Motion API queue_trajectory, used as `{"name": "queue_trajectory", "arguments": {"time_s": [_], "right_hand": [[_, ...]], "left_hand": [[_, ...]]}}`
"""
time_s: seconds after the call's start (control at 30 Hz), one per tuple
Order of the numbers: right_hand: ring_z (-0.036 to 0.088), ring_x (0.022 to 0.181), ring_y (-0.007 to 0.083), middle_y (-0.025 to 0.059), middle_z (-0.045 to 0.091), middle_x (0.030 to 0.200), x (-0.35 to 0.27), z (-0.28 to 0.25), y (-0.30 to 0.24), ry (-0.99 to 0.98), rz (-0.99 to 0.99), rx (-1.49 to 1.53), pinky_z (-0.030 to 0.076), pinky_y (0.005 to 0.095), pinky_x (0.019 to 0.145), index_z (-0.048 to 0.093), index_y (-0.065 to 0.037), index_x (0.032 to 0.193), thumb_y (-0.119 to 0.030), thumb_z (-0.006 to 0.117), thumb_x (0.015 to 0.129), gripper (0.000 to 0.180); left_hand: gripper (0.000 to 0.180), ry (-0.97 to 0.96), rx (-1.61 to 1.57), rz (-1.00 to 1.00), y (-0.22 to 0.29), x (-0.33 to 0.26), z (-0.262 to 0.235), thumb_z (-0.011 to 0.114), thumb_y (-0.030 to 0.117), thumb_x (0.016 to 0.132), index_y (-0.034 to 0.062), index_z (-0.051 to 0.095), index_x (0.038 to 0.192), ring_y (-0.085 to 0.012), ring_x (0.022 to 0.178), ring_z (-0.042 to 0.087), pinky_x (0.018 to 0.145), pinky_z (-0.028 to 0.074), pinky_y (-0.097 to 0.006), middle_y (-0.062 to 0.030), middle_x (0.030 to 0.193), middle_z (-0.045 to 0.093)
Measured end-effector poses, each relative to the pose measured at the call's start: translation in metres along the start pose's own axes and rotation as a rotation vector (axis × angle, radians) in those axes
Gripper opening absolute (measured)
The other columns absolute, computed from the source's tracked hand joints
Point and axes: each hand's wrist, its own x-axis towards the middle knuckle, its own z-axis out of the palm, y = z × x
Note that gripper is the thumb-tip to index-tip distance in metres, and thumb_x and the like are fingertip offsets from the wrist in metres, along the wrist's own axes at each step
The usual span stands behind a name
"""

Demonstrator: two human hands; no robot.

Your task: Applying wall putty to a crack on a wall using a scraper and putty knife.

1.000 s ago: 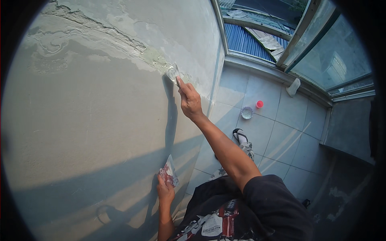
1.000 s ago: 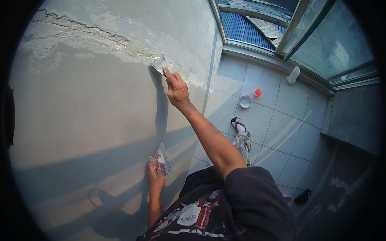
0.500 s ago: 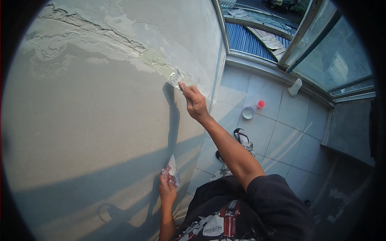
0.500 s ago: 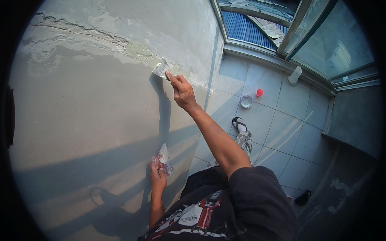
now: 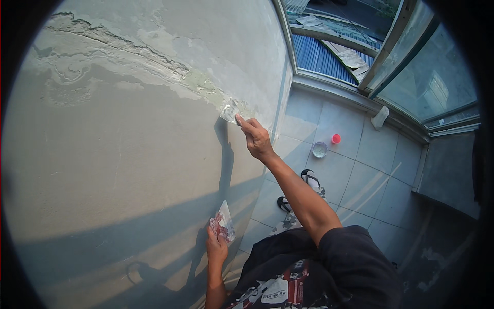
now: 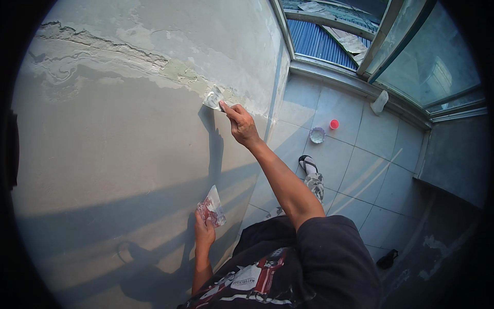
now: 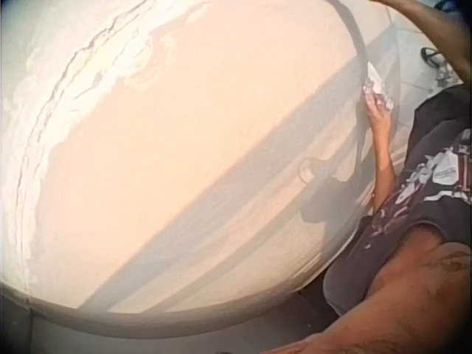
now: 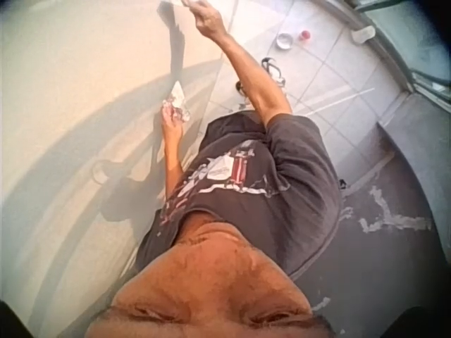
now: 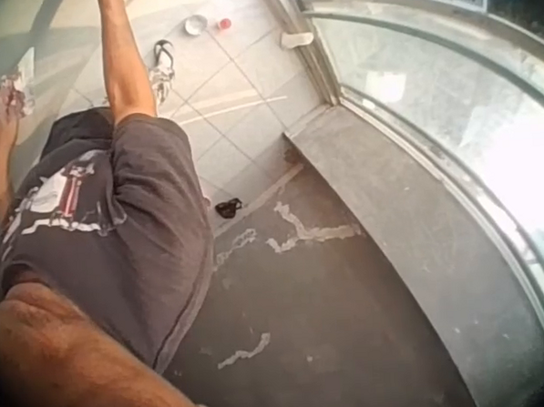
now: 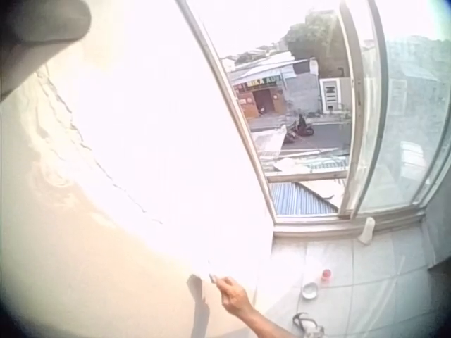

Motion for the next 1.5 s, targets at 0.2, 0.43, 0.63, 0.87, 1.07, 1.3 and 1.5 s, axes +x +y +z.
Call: {"name": "queue_trajectory", "arguments": {"time_s": [0.2,0.43,0.63,0.87,1.07,1.3,1.5], "right_hand": [[0.059,0.078,0.0243,0.0089,0.057,0.085,0.051,0.003,-0.023,-0.031,-0.142,-0.06,0.049,0.0357,0.072,0.059,-0.021,0.133,0.013,0.054,0.082,0.062],[0.06,0.077,0.022,0.0098,0.059,0.088,0.009,0.001,0.018,-0.079,-0.029,-0.02,0.05,0.0322,0.075,0.059,-0.019,0.134,0.011,0.052,0.087,0.056],[0.059,0.075,0.0208,0.0092,0.058,0.085,-0.014,-0.007,0.026,-0.061,0.027,-0.037,0.05,0.0306,0.074,0.059,-0.018,0.134,0.012,0.052,0.087,0.056],[0.057,0.075,0.0242,0.0091,0.056,0.084,0.027,0.005,-0.008,0.005,-0.062,0.016,0.049,0.0349,0.071,0.058,-0.021,0.134,0.011,0.054,0.083,0.061],[0.058,0.076,0.0248,0.0091,0.057,0.084,-0.02,-0.022,0.016,-0.09,-0.022,-0.128,0.049,0.0345,0.071,0.059,-0.023,0.133,0.01,0.055,0.084,0.06],[0.062,0.076,0.0272,0.0098,0.063,0.09,-0.06,-0.096,-0.065,-0.013,0.204,-0.148,0.051,0.0358,0.067,0.061,-0.009,0.127,0.004,0.066,0.082,0.047],[0.063,0.078,0.0263,0.0103,0.064,0.091,-0.047,-0.148,-0.117,-0.151,-0.213,-0.298,0.051,0.0358,0.066,0.066,-0.007,0.111,0.007,0.067,0.079,0.034]], "left_hand": [[0.054,0.004,-0.049,0.0,0.008,-0.002,0.001,0.046,0.011,0.09,-0.0082,0.034,0.139,-0.0512,0.104,0.057,0.089,0.045,-0.05,-0.0352,0.112,0.059],[0.056,0.039,0.017,0.067,-0.006,-0.003,0.007,0.047,0.005,0.09,-0.0061,0.029,0.142,-0.0474,0.105,0.06,0.088,0.048,-0.046,-0.0315,0.113,0.062],[0.056,0.022,-0.077,0.079,0.01,-0.001,0.004,0.048,0.006,0.09,-0.0063,0.03,0.142,-0.0461,0.104,0.062,0.088,0.048,-0.044,-0.0302,0.112,0.062],[0.055,0.011,-0.074,0.017,0.026,-0.001,-0.001,0.047,0.008,0.09,-0.0095,0.03,0.14,-0.0494,0.106,0.058,0.091,0.046,-0.046,-0.0339,0.115,0.059],[0.051,0.031,-0.346,-0.006,0.05,0.012,-0.005,0.047,0.004,0.089,-0.005,0.035,0.138,-0.0299,0.105,0.063,0.092,0.047,-0.036,-0.0197,0.116,0.062],[0.051,-0.096,-1.373,-0.103,0.112,0.047,-0.003,0.046,-0.002,0.088,-0.0023,0.037,0.138,-0.0246,0.117,0.056,0.102,0.044,-0.038,-0.0146,0.126,0.055],[0.052,-0.432,-1.709,-0.062,0.163,0.059,-0.01,0.044,-0.001,0.089,-0.0032,0.036,0.14,-0.0273,0.113,0.06,0.098,0.05,-0.04,-0.0173,0.126,0.056]]}}
